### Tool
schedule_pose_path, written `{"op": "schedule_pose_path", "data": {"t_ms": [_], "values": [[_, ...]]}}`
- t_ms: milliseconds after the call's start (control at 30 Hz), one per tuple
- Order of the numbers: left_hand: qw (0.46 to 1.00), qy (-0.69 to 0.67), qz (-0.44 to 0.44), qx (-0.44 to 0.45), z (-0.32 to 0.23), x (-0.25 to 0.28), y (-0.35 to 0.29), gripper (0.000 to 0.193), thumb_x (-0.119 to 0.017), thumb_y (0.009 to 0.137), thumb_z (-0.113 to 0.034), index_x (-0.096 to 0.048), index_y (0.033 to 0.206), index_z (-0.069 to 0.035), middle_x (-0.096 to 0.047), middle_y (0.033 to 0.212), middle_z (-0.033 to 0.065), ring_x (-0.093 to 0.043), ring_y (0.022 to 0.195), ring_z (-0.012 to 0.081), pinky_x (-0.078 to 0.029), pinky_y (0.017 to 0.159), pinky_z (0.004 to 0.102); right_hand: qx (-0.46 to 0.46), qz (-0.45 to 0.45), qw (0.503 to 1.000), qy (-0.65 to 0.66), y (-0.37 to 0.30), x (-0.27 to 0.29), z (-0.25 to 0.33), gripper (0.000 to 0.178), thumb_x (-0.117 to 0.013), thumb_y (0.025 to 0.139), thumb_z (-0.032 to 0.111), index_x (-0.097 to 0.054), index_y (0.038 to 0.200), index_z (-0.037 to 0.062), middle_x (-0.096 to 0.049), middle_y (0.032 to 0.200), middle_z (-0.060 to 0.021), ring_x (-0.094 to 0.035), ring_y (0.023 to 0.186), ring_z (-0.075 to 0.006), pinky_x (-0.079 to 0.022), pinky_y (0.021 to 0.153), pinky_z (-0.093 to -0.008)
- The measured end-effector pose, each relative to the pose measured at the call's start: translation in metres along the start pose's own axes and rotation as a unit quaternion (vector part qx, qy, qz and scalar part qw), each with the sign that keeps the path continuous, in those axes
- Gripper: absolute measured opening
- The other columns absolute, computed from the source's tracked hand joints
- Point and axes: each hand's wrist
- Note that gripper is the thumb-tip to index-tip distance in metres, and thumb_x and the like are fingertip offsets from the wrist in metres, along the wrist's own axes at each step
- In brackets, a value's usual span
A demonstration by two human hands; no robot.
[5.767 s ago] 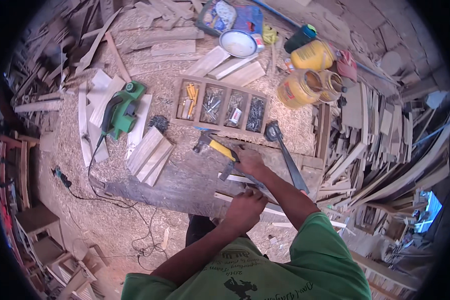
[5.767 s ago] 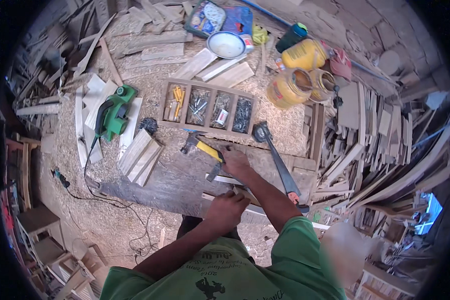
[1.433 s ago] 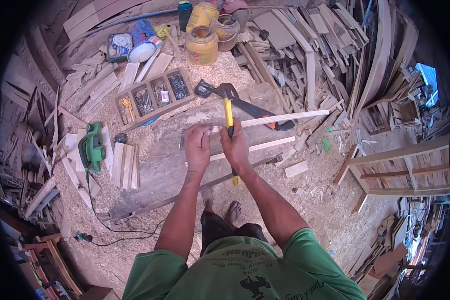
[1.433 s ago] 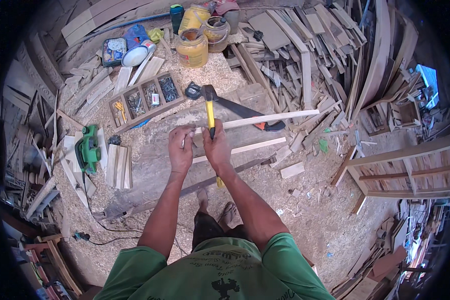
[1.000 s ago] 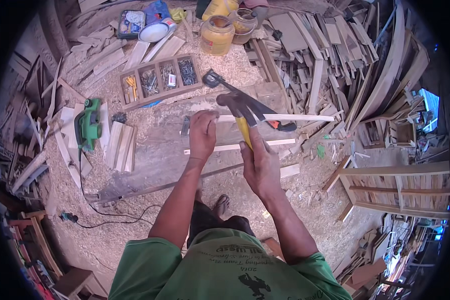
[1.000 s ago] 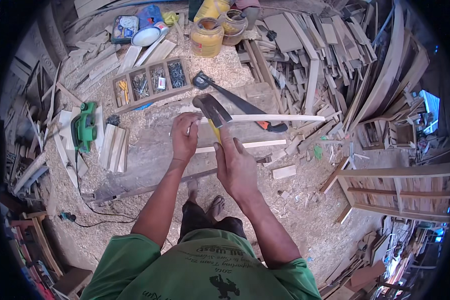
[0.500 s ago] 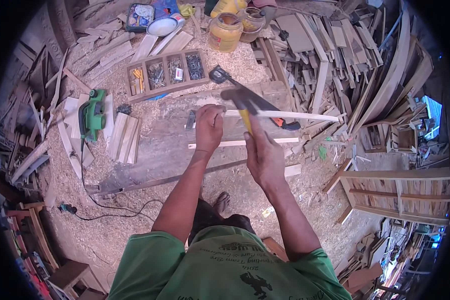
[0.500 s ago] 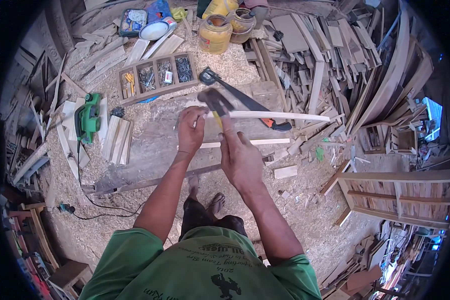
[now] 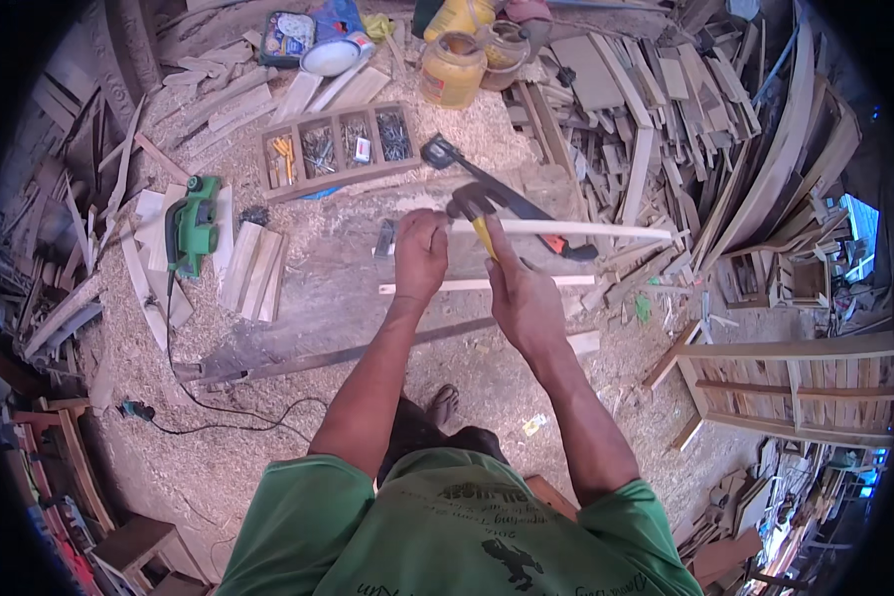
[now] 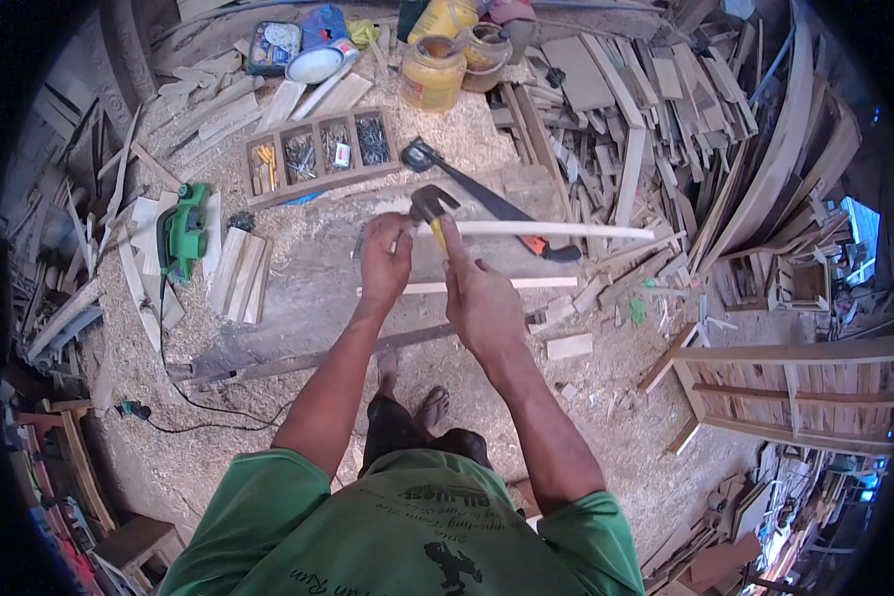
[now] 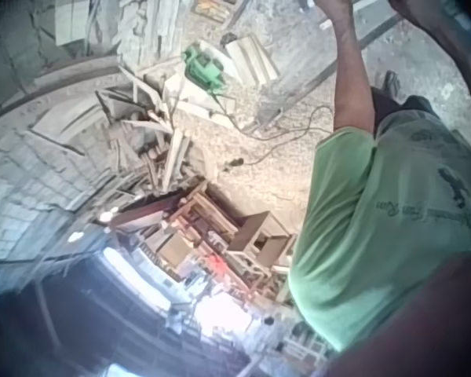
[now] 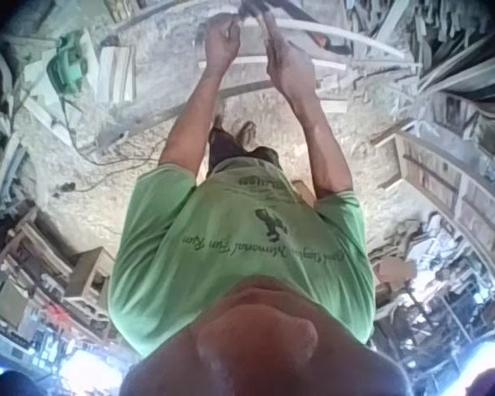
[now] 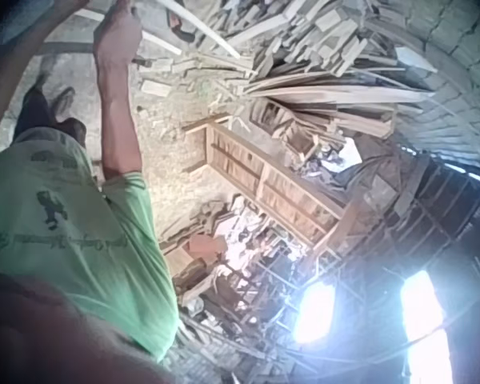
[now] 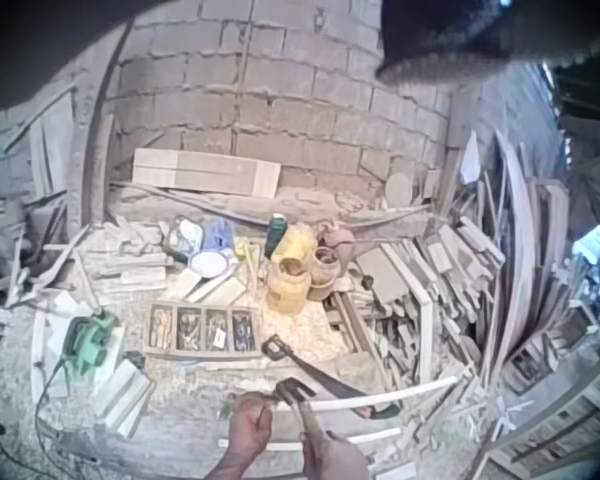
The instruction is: The person assembles a wooden frame by hand, using a hammer to drive nails into pre-aligned pieces. They repeatedly position the wood, hammer the nails, and adjust the frame on a cluttered workbench.
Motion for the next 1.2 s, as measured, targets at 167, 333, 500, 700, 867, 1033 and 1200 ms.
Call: {"op": "schedule_pose_path", "data": {"t_ms": [167, 333, 500, 700, 867, 1033, 1200], "values": [[1.0, 0.006, 0.003, -0.003, 0.006, 0.001, 0.006, 0.019, -0.07, 0.093, -0.001, -0.078, 0.11, -0.006, -0.077, 0.117, 0.0138, -0.067, 0.12, 0.0371, -0.052, 0.108, 0.0476, 0.054, -0.1, 0.991, 0.069, -0.01, 0.002, 0.018, 0.063, -0.062, 0.111, 0.016, -0.044, 0.171, 0.024, -0.074, 0.098, -0.0301, -0.075, 0.084, -0.0495, -0.058, 0.072, -0.0559], [1.0, 0.012, 0.016, -0.005, -0.006, 0.003, 0.001, 0.017, -0.068, 0.094, 0.003, -0.076, 0.108, -0.003, -0.076, 0.112, 0.0167, -0.067, 0.116, 0.0399, -0.053, 0.104, 0.0485, -0.049, 0.029, 0.998, 0.026, 0.002, -0.004, -0.008, 0.064, -0.065, 0.109, 0.019, -0.045, 0.17, 0.0223, -0.075, 0.11, -0.0309, -0.076, 0.085, -0.0479, -0.058, 0.073, -0.0519], [0.999, 0.023, 0.043, 0.003, -0.004, 0.012, 0.008, 0.016, -0.069, 0.095, -0.001, -0.078, 0.108, -0.005, -0.077, 0.113, 0.0154, -0.067, 0.117, 0.0385, -0.052, 0.107, 0.0487, -0.19, -0.005, 0.913, 0.36, 0.041, -0.037, -0.038, 0.039, -0.074, 0.107, 0.026, -0.061, 0.137, 0.0043, -0.06, 0.071, -0.001, -0.06, 0.06, -0.0102, -0.047, 0.051, -0.0322], [0.979, 0.028, 0.197, -0.051, 0.007, 0.032, 0.035, 0.026, -0.07, 0.094, -0.002, -0.075, 0.119, -0.005, -0.075, 0.121, 0.0189, -0.066, 0.119, 0.0427, -0.05, 0.109, 0.0511, -0.156, -0.126, 0.868, 0.454, 0.068, -0.1, -0.078, 0.022, -0.073, 0.108, 0.02, -0.059, 0.115, 0.0045, -0.056, 0.08, 0.002, -0.052, 0.067, -0.0079, -0.045, 0.057, -0.0295], [0.949, 0.078, 0.304, -0.017, 0.005, 0.049, 0.05, 0.036, -0.07, 0.094, -0.001, -0.069, 0.13, -0.005, -0.071, 0.127, 0.0212, -0.066, 0.123, 0.045, -0.05, 0.11, 0.0513, -0.12, -0.17, 0.85, 0.483, 0.076, -0.128, -0.085, 0.025, -0.074, 0.107, 0.02, -0.059, 0.122, 0.0064, -0.057, 0.084, 0.0022, -0.054, 0.07, -0.0052, -0.046, 0.058, -0.0263], [0.93, 0.104, 0.352, 0.011, 0.003, 0.048, 0.064, 0.032, -0.07, 0.095, -0.003, -0.07, 0.127, -0.006, -0.071, 0.12, 0.0244, -0.067, 0.119, 0.0477, -0.054, 0.103, 0.0534, -0.114, -0.213, 0.832, 0.5, 0.081, -0.14, -0.088, 0.019, -0.07, 0.106, 0.004, -0.058, 0.121, 0.0022, -0.055, 0.089, 0.0004, -0.049, 0.073, -0.0057, -0.044, 0.06, -0.0272], [0.925, 0.117, 0.361, 0.038, 0.007, 0.049, 0.069, 0.033, -0.074, 0.094, -0.004, -0.073, 0.126, -0.005, -0.075, 0.121, 0.0223, -0.071, 0.117, 0.0443, -0.055, 0.104, 0.0491, -0.148, -0.189, 0.8, 0.55, 0.078, -0.123, -0.064, 0.023, -0.069, 0.107, 0.003, -0.055, 0.125, 0.0031, -0.058, 0.084, 0.0007, -0.052, 0.065, -0.0055, -0.045, 0.055, -0.0257]]}}
Point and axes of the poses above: each hand's wrist, its own y-axis towards the middle knuckle, its own x-axis out of the back of the hand, z = x × y
